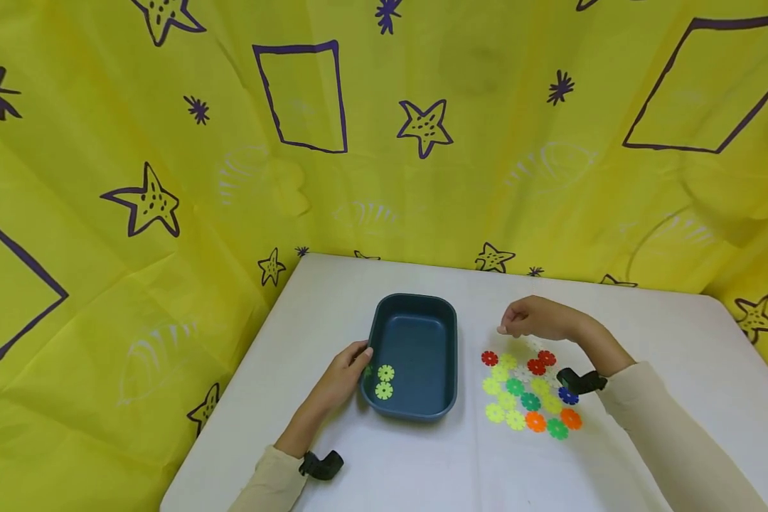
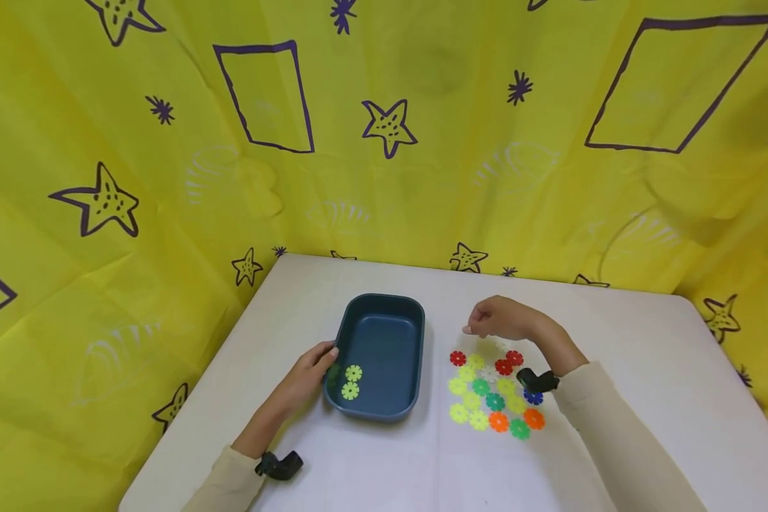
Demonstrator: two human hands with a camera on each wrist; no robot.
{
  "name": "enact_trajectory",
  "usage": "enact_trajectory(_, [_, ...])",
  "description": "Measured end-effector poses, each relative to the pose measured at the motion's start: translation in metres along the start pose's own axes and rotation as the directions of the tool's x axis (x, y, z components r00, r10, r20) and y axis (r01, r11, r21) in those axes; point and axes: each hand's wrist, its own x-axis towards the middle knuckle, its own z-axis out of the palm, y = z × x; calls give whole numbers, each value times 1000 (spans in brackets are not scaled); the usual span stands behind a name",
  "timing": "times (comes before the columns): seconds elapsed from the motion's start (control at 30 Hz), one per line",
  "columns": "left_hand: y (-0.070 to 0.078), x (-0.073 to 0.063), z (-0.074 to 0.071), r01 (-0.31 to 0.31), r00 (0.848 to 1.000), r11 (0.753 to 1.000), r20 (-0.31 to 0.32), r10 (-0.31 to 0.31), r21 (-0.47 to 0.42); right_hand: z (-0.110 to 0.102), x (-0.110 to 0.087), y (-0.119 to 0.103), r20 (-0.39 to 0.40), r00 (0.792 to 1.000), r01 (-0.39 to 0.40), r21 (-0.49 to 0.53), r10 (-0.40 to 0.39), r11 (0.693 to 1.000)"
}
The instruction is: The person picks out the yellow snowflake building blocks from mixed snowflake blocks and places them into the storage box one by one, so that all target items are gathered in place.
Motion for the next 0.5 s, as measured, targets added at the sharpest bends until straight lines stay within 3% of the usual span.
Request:
enact_trajectory(0.23, [-1,0,-1,1,1000,1000,1,-1,-1,18,1,25,-18,998,-59,-10,59,998])
enact_trajectory(0.5, [-3,2,-1,3,1000,1000,8,-3,-3,32,4,34,-15,993,-118,-86,117,989])
